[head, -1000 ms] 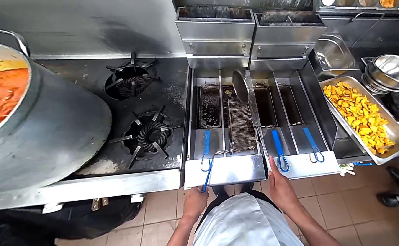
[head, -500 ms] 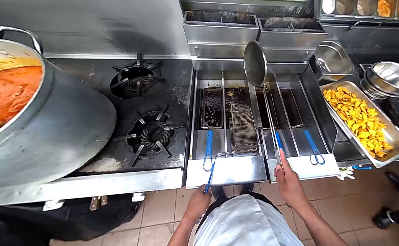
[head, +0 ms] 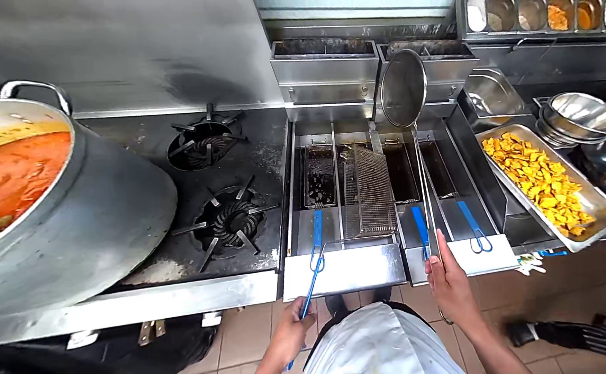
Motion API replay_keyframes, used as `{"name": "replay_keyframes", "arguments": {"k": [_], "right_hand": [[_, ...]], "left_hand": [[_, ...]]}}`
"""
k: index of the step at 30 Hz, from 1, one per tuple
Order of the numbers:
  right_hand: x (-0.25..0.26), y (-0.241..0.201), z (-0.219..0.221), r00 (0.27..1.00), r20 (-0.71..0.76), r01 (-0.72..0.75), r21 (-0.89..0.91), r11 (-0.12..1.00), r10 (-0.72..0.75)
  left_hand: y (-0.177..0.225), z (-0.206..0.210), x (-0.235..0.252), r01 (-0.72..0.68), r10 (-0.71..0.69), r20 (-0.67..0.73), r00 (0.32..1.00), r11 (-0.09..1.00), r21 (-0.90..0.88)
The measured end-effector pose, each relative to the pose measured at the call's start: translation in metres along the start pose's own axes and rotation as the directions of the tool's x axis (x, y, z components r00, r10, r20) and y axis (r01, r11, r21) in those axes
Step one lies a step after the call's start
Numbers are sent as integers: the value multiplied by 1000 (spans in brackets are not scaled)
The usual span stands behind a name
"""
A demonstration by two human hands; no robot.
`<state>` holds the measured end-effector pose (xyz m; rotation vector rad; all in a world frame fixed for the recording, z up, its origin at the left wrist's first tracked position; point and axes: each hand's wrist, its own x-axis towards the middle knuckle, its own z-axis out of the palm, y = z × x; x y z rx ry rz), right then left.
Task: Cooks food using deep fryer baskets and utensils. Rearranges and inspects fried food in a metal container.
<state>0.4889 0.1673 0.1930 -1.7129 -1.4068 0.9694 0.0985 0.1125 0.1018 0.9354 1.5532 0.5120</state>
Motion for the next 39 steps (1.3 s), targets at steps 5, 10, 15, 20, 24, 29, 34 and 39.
{"name": "replay_keyframes", "arguments": {"k": [5,10,15,20,24,29,34,39], "right_hand": [[5,2,-2,1000,2,-5,82,997,4],[19,-7,-21,997,78,-36,165,986,23],[41,-22,-48,993,115,-31,131,991,16],[40,-19,-41,996,50,71,70,995,-74],[26,-4,-16,993,75,89,63,994,-94],[14,0,5,985,146,82,54,995,-89],[14,2,20,987,132,90,26,996,-93],[13,10,19,991,109,72,102,992,-83]], "left_hand": [[19,-25,-14,-85,128,-180,975,969,231],[14,-46,4,-67,336,-371,866,813,579],[31,-37,15,66,449,-469,761,665,744],[58,-21,18,198,419,-518,746,603,773],[76,-9,20,244,329,-555,764,649,721],[96,-1,20,266,256,-562,787,681,682],[114,-2,20,245,208,-543,813,725,643],[121,-23,25,-27,103,-296,950,968,250]]}}
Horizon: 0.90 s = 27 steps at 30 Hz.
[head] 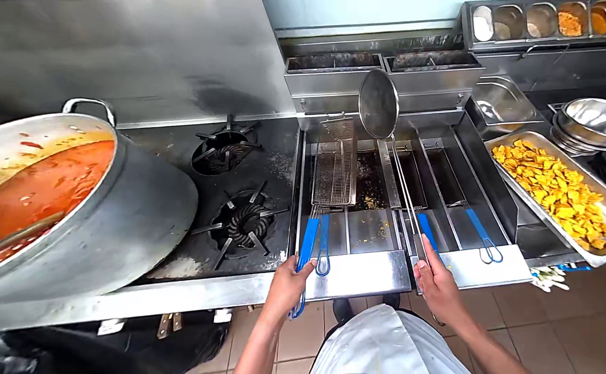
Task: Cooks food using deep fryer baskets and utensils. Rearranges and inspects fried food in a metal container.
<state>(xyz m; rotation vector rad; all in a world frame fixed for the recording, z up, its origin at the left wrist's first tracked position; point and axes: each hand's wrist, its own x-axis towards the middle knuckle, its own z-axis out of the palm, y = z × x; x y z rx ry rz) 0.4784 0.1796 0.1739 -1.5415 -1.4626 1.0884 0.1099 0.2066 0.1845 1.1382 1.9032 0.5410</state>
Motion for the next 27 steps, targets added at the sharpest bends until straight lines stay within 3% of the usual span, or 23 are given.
{"name": "replay_keyframes", "arguments": {"k": [2,5,9,11,14,16,18,19,21,23,25,27], "right_hand": [[-3,2,-3,1000,-21,-2,29,1000,2],[-5,1,-8,999,-53,-3,72,997,7],[-8,5,-14,995,-100,37,97,995,-28],[-9,6,-15,991,-124,54,103,993,-41],[-10,4,-16,987,-156,45,123,991,-25],[-12,2,-17,986,-169,34,135,990,-11],[-14,0,-19,984,-178,34,143,989,-8],[-16,1,-21,983,-183,38,142,989,-12],[-19,5,-24,981,-191,49,120,992,-25],[-21,10,-27,981,-189,51,92,995,-33],[-23,14,-29,985,-168,43,90,995,-27],[-24,16,-29,991,-133,41,88,995,-29]], "left_hand": [[7,-10,1,8,29,139,990,966,-259],[16,-13,9,99,109,304,946,799,-593],[34,-1,17,211,253,442,861,611,-762],[40,17,22,279,397,470,788,451,-848],[58,49,27,417,601,417,682,149,-897],[80,61,29,437,642,384,663,84,-895],[102,60,28,418,610,440,659,190,-888],[111,57,25,394,547,498,673,304,-867],[122,53,15,287,331,584,741,630,-721],[109,62,13,138,141,578,804,901,-412],[75,78,21,-3,21,521,853,999,-36],[42,94,27,-70,-59,442,895,960,271]]}}
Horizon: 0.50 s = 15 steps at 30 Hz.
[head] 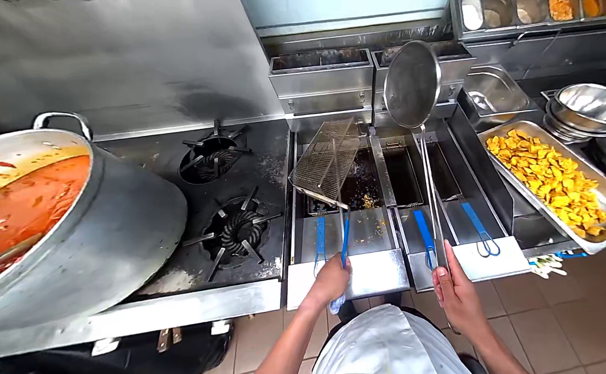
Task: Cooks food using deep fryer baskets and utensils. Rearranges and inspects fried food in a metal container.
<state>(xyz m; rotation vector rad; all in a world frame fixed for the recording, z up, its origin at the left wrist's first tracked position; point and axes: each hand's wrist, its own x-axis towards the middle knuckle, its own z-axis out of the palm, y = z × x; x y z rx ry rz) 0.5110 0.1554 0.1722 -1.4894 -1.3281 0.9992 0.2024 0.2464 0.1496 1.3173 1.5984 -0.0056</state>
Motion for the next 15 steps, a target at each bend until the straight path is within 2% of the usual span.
{"name": "replay_keyframes", "arguments": {"k": [2,4,9,12,15], "right_hand": [[-1,4,4,999,37,-4,-44,999,5],[2,8,11,996,85,-19,-148,989,32],[36,-9,27,960,194,-98,-444,890,202],[55,-28,39,986,135,-22,-463,886,95],[45,-32,45,996,79,63,-430,901,-32]], "left_hand": [[-20,17,6,82,-74,-49,996,979,187],[-36,31,12,123,-105,-79,991,953,277],[-32,46,14,132,-116,-72,991,947,294],[-27,48,16,121,-107,-70,992,962,246],[-28,48,17,118,-108,-57,993,969,219]]}}
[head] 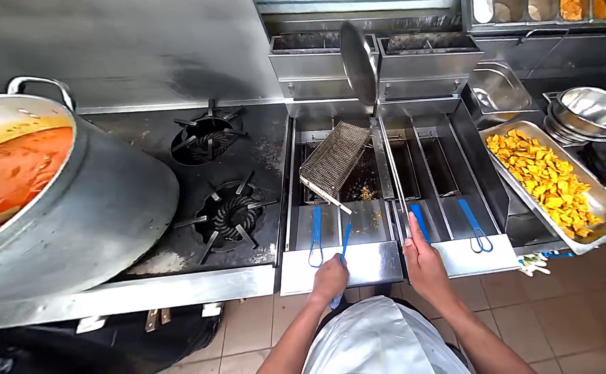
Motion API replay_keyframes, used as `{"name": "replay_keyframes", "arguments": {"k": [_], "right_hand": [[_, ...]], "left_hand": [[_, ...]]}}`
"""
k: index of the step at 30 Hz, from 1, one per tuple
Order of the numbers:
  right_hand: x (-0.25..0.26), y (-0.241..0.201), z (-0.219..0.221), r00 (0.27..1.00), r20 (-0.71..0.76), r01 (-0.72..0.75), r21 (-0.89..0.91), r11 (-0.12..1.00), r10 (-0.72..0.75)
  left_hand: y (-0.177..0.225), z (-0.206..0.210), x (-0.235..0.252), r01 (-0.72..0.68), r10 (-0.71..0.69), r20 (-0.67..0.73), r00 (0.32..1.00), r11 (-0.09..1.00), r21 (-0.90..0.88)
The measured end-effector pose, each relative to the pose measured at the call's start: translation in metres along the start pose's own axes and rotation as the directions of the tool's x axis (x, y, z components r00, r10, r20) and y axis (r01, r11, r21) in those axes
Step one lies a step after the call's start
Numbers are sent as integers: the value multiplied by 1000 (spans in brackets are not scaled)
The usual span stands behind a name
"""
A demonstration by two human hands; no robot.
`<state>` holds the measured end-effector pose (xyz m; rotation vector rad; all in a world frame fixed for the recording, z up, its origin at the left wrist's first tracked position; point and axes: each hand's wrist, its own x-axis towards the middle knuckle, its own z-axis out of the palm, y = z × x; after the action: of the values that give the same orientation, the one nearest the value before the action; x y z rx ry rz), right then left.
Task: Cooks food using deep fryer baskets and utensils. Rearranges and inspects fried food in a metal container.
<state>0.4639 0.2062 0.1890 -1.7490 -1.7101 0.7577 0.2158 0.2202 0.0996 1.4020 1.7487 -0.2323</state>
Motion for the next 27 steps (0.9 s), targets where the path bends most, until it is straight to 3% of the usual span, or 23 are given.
{"name": "replay_keyframes", "arguments": {"k": [3,6,8,11,13,18,21,27], "right_hand": [[-32,20,13,999,53,7,23,1000,-9],[-47,36,13,980,190,-45,-73,996,58],[-42,27,4,991,132,-4,-86,996,15],[-24,11,-7,999,7,47,-47,998,-47],[-16,6,-13,997,-43,58,0,998,-58],[-15,15,-21,990,-127,67,107,992,-54],[-13,21,-26,982,-175,87,122,989,-65],[-7,27,-21,985,-156,105,155,982,-80]], "left_hand": [[0,-1,2,8,-8,1,1000,1000,3],[2,-4,1,22,-22,0,1000,1000,1],[-2,-5,4,42,-43,-21,999,998,-50],[-16,-10,15,-11,-7,-54,999,947,-322],[-18,-14,19,-49,23,-68,997,910,-411],[-16,-36,2,52,-70,-114,991,987,-153],[-21,-48,-12,159,-155,-213,965,987,3],[-41,-43,-13,278,-229,-363,903,957,87]]}}
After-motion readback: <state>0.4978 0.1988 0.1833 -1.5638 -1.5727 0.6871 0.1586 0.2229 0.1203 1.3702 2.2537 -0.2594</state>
